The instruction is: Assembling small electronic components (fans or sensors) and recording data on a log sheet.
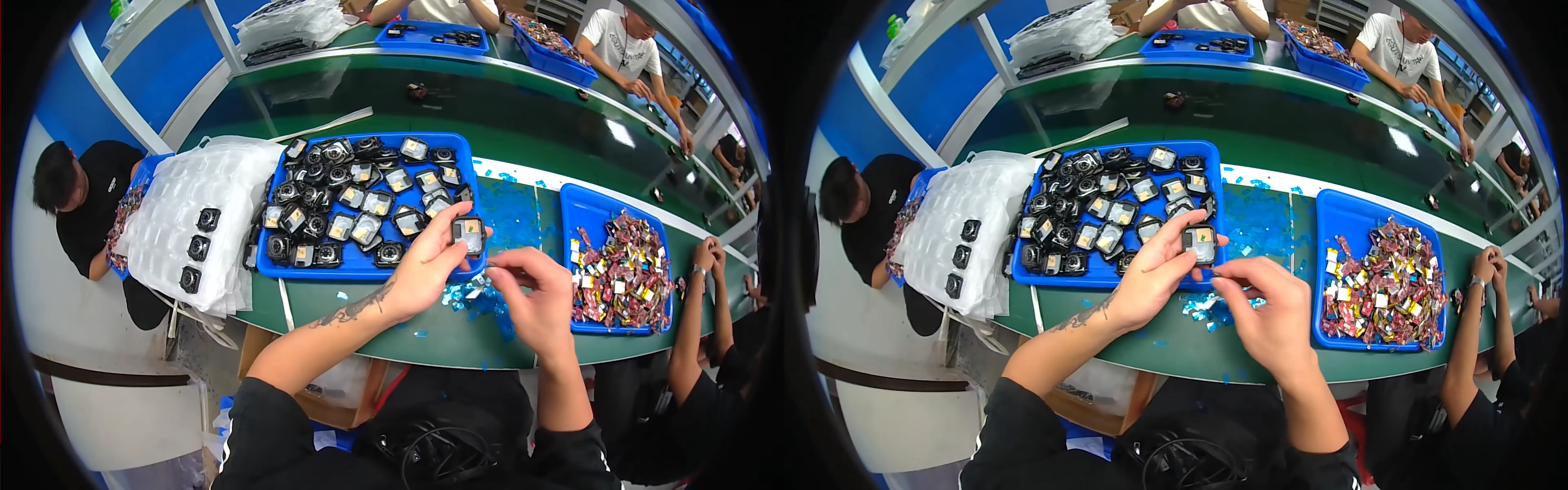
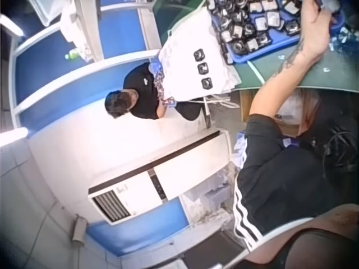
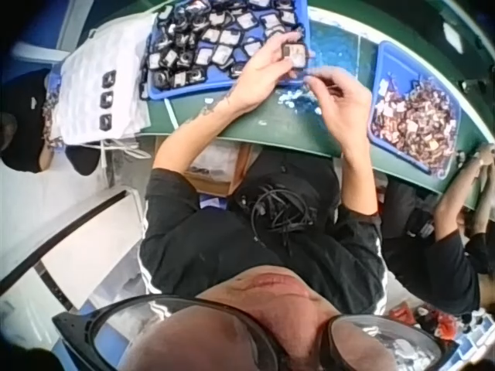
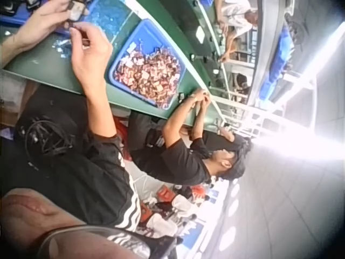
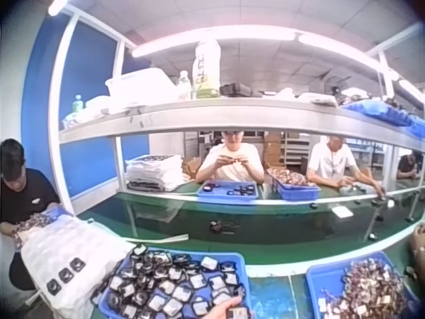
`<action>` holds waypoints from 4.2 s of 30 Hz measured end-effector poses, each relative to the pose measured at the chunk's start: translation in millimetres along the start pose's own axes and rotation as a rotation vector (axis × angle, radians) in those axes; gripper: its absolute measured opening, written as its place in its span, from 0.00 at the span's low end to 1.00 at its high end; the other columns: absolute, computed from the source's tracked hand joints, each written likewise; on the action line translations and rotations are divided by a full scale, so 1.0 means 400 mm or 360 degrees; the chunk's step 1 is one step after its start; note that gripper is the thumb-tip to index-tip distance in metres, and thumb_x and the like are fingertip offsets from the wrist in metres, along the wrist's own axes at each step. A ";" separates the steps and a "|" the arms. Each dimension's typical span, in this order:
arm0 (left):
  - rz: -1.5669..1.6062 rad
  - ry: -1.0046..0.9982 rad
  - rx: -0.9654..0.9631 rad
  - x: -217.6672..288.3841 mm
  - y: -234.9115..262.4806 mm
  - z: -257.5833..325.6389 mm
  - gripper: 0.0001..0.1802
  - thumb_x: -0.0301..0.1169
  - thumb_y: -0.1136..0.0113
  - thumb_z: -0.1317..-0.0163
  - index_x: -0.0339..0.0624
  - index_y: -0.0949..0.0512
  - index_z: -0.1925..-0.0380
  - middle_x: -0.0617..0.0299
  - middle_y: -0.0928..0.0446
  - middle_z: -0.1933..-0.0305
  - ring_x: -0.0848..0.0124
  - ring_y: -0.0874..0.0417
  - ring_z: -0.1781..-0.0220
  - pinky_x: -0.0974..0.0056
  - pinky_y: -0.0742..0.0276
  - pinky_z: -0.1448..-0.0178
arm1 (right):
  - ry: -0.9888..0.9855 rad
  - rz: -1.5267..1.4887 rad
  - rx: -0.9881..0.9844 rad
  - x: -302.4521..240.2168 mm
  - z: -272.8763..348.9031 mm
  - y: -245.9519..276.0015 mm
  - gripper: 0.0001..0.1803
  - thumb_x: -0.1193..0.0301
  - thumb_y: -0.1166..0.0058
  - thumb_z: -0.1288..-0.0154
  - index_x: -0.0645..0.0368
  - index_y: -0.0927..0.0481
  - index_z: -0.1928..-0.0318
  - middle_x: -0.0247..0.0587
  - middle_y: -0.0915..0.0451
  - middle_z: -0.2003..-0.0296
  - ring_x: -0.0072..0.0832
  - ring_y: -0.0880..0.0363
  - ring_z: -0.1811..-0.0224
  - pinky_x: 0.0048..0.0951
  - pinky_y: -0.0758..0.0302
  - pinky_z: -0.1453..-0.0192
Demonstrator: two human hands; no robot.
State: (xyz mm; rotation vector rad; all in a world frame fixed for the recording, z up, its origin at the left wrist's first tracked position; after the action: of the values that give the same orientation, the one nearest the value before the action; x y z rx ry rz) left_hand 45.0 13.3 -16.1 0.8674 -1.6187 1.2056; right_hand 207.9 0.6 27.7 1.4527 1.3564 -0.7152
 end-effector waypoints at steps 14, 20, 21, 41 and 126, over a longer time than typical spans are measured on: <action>-0.0004 -0.0181 -0.0019 0.021 -0.011 0.015 0.26 0.19 0.51 0.33 0.31 0.38 0.35 0.51 0.28 0.40 0.68 0.25 0.39 0.64 0.30 0.34 | 0.0106 0.0260 0.0223 -0.012 -0.036 -0.037 0.05 0.80 0.38 0.45 0.63 0.16 0.65 0.41 0.17 0.71 0.23 0.24 0.79 0.24 0.29 0.76; -0.0009 -0.0190 -0.0063 0.019 -0.013 0.016 0.25 0.18 0.50 0.34 0.31 0.36 0.36 0.52 0.29 0.38 0.69 0.26 0.38 0.65 0.31 0.33 | 0.0056 0.0238 0.0160 -0.012 -0.038 -0.033 0.04 0.80 0.38 0.45 0.63 0.18 0.67 0.40 0.17 0.72 0.20 0.27 0.80 0.22 0.30 0.75; -0.0010 -0.0185 -0.0063 0.019 -0.013 0.016 0.25 0.18 0.50 0.34 0.31 0.36 0.36 0.52 0.29 0.38 0.69 0.26 0.38 0.65 0.31 0.33 | 0.0052 0.0236 0.0161 -0.014 -0.039 -0.032 0.04 0.80 0.38 0.45 0.63 0.18 0.67 0.40 0.17 0.72 0.20 0.27 0.80 0.22 0.30 0.75; -0.0216 -0.0092 -0.0149 0.024 -0.022 0.027 0.25 0.18 0.53 0.32 0.30 0.38 0.34 0.53 0.25 0.43 0.72 0.25 0.41 0.66 0.29 0.38 | 0.0160 0.0489 0.0192 -0.020 -0.040 -0.016 0.11 0.75 0.32 0.50 0.59 0.25 0.76 0.34 0.28 0.82 0.18 0.39 0.85 0.25 0.43 0.81; -0.0317 -0.0041 -0.0046 0.005 -0.040 0.042 0.21 0.17 0.42 0.38 0.37 0.24 0.44 0.54 0.24 0.44 0.72 0.20 0.47 0.68 0.22 0.42 | -0.0082 0.0120 0.0135 0.046 0.028 -0.005 0.23 0.82 0.40 0.44 0.60 0.26 0.46 0.36 0.24 0.67 0.21 0.22 0.66 0.22 0.20 0.65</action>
State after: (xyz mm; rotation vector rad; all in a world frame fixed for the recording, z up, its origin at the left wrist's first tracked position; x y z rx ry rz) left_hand 54.7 -7.2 -10.6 1.0039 -1.5264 1.0336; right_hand 212.0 -2.8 6.7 1.5339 1.2385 -0.7637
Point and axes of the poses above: each hand's wrist, its own z-axis away from the middle knuckle, its own y-axis out of the back of the hand, x = y × z, the point moved 3 cm from there along -z, towards the middle knuckle
